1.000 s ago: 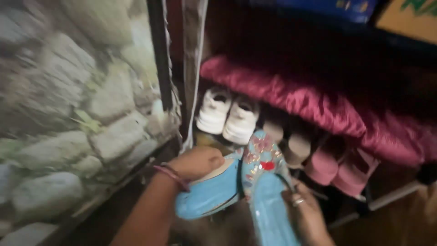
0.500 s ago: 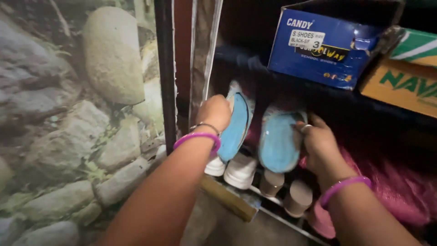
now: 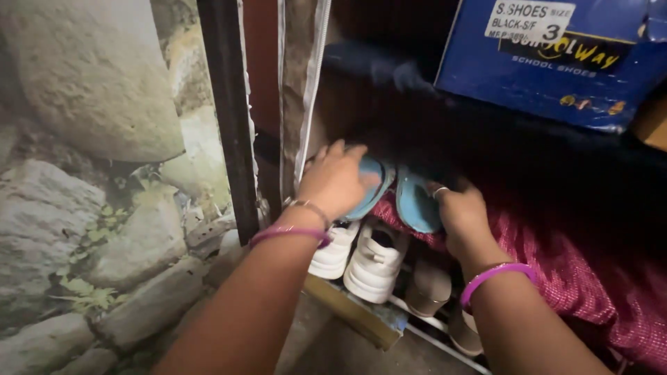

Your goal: Organizing various pairs of shoes and shoeboxes on a tiered storage rack.

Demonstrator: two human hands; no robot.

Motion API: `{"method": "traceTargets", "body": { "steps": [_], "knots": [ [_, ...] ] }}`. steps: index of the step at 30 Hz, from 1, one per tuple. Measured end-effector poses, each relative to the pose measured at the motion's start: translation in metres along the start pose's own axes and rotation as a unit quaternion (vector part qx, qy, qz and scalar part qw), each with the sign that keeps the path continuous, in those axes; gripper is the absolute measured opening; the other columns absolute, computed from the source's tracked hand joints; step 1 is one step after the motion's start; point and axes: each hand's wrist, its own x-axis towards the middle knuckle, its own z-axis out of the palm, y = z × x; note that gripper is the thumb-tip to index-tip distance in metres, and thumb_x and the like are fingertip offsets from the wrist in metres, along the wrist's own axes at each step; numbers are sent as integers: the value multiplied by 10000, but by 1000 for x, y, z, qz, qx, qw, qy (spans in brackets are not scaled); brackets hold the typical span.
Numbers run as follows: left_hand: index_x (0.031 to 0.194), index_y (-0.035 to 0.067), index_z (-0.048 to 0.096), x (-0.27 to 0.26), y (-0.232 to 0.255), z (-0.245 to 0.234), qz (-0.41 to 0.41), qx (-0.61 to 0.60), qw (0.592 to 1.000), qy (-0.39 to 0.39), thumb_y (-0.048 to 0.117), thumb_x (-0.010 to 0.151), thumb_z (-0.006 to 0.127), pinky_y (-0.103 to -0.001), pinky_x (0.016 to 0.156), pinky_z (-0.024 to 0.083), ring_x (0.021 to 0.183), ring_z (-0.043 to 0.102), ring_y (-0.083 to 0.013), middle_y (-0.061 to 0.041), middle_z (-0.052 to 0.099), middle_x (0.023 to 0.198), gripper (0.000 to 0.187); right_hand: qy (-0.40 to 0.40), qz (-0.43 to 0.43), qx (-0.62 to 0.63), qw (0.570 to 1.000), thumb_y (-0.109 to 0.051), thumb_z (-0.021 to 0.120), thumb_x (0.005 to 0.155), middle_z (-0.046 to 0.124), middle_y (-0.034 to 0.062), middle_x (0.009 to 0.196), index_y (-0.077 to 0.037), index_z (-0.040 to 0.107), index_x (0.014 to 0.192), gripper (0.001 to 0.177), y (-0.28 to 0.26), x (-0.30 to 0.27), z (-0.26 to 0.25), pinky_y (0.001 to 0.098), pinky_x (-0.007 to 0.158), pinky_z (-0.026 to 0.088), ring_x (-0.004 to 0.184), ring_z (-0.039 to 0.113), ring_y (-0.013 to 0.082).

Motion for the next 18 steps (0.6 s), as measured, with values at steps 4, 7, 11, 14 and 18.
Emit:
{"method": "traceTargets", "body": {
  "steps": [4,7,11,14,18],
  "knots": [
    [1453,196,519,-35,10,-26,29,-7,995,-92,403,660,893,-536,1139,266,1463,268,-442,-216,305,1569,901,52,-13,-50,997,-55,621,880,734,134,1129,20,657,1268,397,0,-3,0,343,841,539,944,682,224],
    [1382,182,594,-32,-15,-9,65,-26,993,-93,352,601,939,-469,1157,293,1448,319,-403,-208,355,1554,870,55,-7,-27,998,-74,608,896,727,142,1154,38,631,1296,416,4,1,0,338,867,536,981,685,223],
    [1225,139,713,-23,-33,4,104,-84,990,-48,297,613,931,-417,1165,344,1419,428,-338,-183,504,1490,668,38,-9,4,999,-102,626,896,729,142,1172,63,617,1295,432,7,4,-3,316,916,517,1032,684,214],
    [1204,132,725,-18,-37,18,116,-98,988,-34,282,615,921,-414,1165,358,1400,459,-329,-173,564,1443,639,41,-16,-30,999,-115,644,889,719,129,1173,57,619,1298,443,1,0,-1,321,951,490,1061,663,214],
    [1191,129,735,-19,-33,31,124,-85,989,0,269,626,919,-429,1157,355,1396,435,-367,-189,567,1428,610,36,12,-38,999,-159,665,902,715,150,1157,29,647,1317,455,-4,-4,2,361,919,477,1012,605,241]
  ]
}}
